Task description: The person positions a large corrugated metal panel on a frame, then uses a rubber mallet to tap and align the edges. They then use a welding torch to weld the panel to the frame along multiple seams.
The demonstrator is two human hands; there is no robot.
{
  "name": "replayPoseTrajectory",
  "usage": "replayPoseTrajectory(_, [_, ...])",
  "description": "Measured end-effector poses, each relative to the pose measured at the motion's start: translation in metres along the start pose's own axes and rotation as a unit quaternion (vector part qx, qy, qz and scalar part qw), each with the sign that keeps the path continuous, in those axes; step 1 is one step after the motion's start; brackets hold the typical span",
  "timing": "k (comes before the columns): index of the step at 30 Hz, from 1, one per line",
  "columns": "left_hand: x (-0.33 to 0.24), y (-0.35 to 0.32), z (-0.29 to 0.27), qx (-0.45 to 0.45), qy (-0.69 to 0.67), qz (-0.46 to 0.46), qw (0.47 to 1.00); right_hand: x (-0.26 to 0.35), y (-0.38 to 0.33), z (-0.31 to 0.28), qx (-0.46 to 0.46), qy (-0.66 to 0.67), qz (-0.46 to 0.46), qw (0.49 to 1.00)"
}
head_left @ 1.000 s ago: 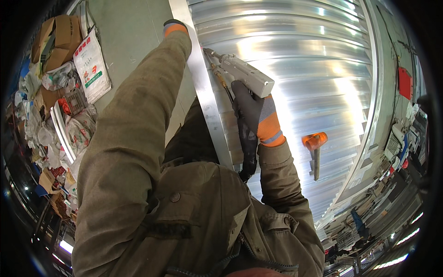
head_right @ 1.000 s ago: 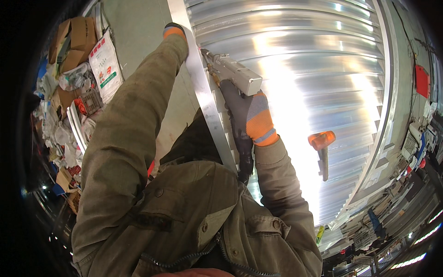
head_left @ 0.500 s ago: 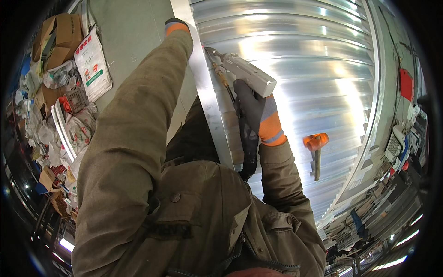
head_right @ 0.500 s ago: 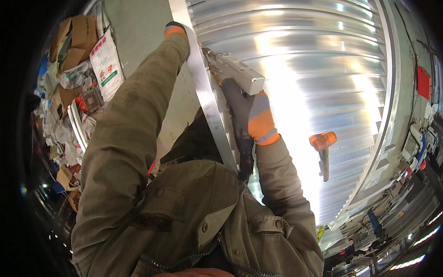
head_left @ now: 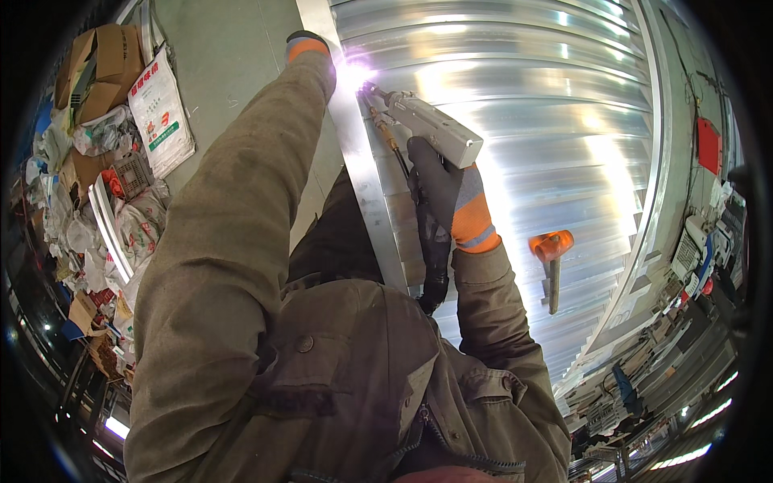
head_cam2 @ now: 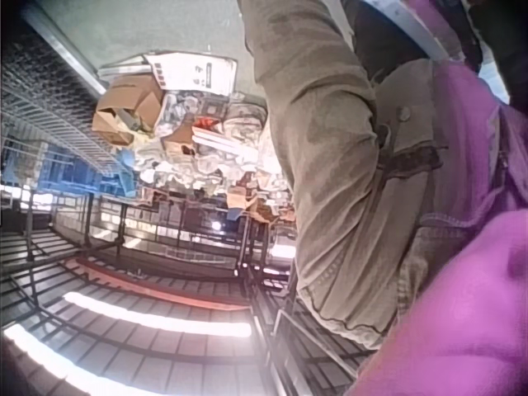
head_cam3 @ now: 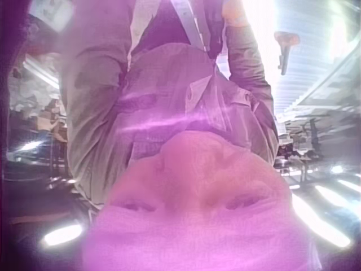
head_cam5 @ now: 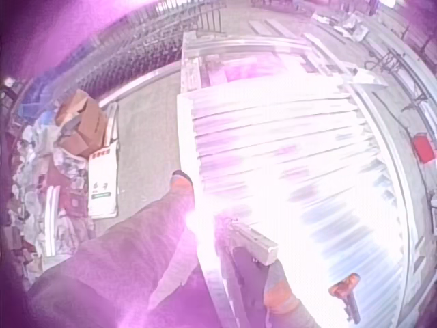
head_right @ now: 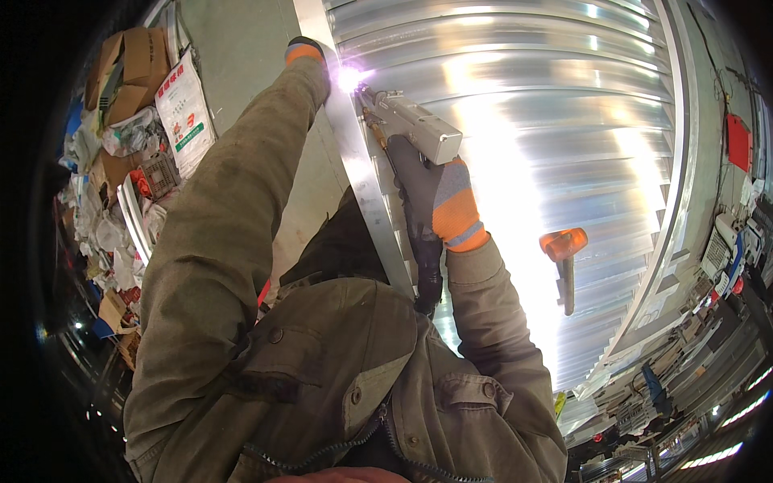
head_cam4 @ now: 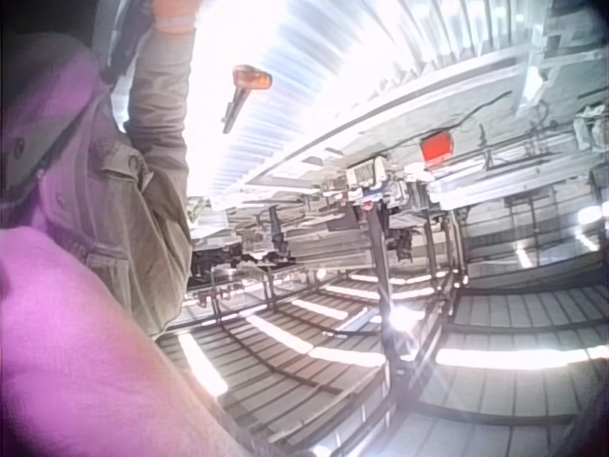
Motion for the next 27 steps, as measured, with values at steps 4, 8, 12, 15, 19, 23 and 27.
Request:
replayPoseTrajectory(4, [-0.001,0.0,0.002,-0.006,0.001,0.01,1.0,-0.006,0.001,0.0,-0.012,0.011,0.035,0.999])
replayPoseTrajectory(8, [-0.003,0.0,0.004,-0.008,0.006,0.02,1.0,-0.007,0.002,0.0,-0.012,0.023,0.035,0.999])
replayPoseTrajectory(12, [-0.003,-0.001,0.006,-0.009,0.006,0.026,1.0,0.0,0.002,0.0,0.011,-0.004,-0.008,1.0])
replayPoseTrajectory(15, [-0.004,-0.001,0.007,-0.011,0.009,0.032,0.999,0.001,0.001,-0.002,0.015,-0.014,-0.002,1.0])
replayPoseTrajectory(19, [-0.005,0.001,0.007,-0.013,0.014,0.038,0.999,0.004,0.0,-0.004,0.016,-0.028,-0.017,0.999])
replayPoseTrajectory(23, [-0.008,0.003,0.008,-0.012,0.02,0.047,0.999,-0.004,0.001,-0.006,0.015,-0.013,0.026,0.999])
replayPoseTrajectory(27, [-0.009,0.005,0.01,-0.009,0.03,0.055,0.998,0.001,0.0,-0.005,0.032,-0.029,-0.007,0.999])
Point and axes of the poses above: each hand's wrist, its own y-axis towards the middle knuckle, its own z-axis out of the palm, x = y × z, the point moved 9 cm from there along y, towards the middle knuckle, and after that the axes turned 10 degrees about -x, right-handed, at the moved point
